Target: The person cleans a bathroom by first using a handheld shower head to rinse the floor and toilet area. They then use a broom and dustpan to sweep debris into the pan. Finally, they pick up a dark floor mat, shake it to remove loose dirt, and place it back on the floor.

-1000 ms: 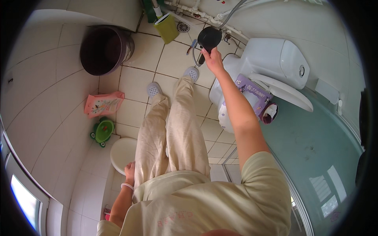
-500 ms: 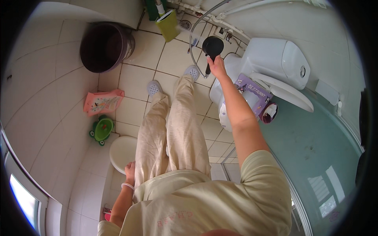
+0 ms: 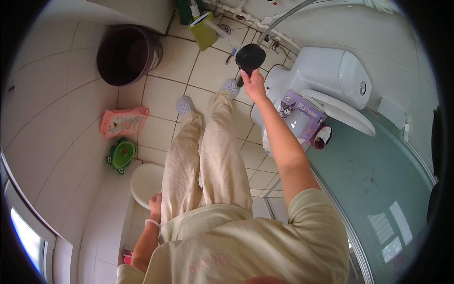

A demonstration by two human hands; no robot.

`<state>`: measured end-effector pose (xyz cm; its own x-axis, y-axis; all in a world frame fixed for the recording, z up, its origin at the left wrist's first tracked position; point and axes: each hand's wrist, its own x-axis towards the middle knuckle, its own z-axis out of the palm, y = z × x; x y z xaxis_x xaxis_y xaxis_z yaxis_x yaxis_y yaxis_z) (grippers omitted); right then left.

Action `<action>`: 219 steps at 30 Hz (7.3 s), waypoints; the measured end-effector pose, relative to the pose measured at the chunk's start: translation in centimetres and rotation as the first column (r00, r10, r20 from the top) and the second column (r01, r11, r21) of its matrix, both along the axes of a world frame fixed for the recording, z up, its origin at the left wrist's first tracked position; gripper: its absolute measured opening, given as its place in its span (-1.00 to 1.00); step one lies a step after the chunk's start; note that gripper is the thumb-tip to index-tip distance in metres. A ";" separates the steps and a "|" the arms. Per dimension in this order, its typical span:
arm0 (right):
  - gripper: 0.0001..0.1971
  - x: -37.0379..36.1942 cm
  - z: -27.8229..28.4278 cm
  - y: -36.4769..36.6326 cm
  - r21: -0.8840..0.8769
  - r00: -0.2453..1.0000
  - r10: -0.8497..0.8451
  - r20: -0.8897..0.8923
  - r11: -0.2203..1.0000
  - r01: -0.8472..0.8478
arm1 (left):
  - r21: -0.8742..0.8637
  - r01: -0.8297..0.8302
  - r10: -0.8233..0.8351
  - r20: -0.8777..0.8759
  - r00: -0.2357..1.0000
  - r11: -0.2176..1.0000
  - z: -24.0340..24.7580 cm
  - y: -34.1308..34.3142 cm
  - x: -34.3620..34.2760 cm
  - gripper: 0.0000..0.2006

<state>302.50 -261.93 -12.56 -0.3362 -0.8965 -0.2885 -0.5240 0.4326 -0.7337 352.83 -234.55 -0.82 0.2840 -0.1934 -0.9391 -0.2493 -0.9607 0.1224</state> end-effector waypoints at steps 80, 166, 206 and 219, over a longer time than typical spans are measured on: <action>-0.55 -0.5 -5.1 2.3 0.368 0.979 0.092 -0.180 0.930 -0.020 | -0.025 0.051 -0.050 0.033 0.998 0.998 1.2 -1.9 -1.4 -0.72; -0.72 -39.0 15.7 1.1 0.226 -0.076 -0.708 0.703 0.121 0.967 | -0.614 0.150 -0.489 -0.433 0.757 0.775 15.2 -39.2 -39.8 -0.79; -0.75 19.1 11.2 88.3 0.602 -0.317 -0.920 0.232 -0.121 0.789 | -0.402 0.755 -0.599 -0.459 -0.656 -0.518 4.6 23.5 -48.6 -0.69; -0.94 16.2 14.7 115.8 0.575 -0.839 -0.508 0.194 -0.634 0.516 | -0.402 0.786 -0.711 -0.356 -0.607 -0.469 -2.0 43.4 -67.1 -0.86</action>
<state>318.70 -146.17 2.12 -0.1320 0.5712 -0.8102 0.7873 -0.4361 -0.4358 285.75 -191.14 -2.80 -0.4360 0.3807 -0.8154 -0.5892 0.5641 0.5784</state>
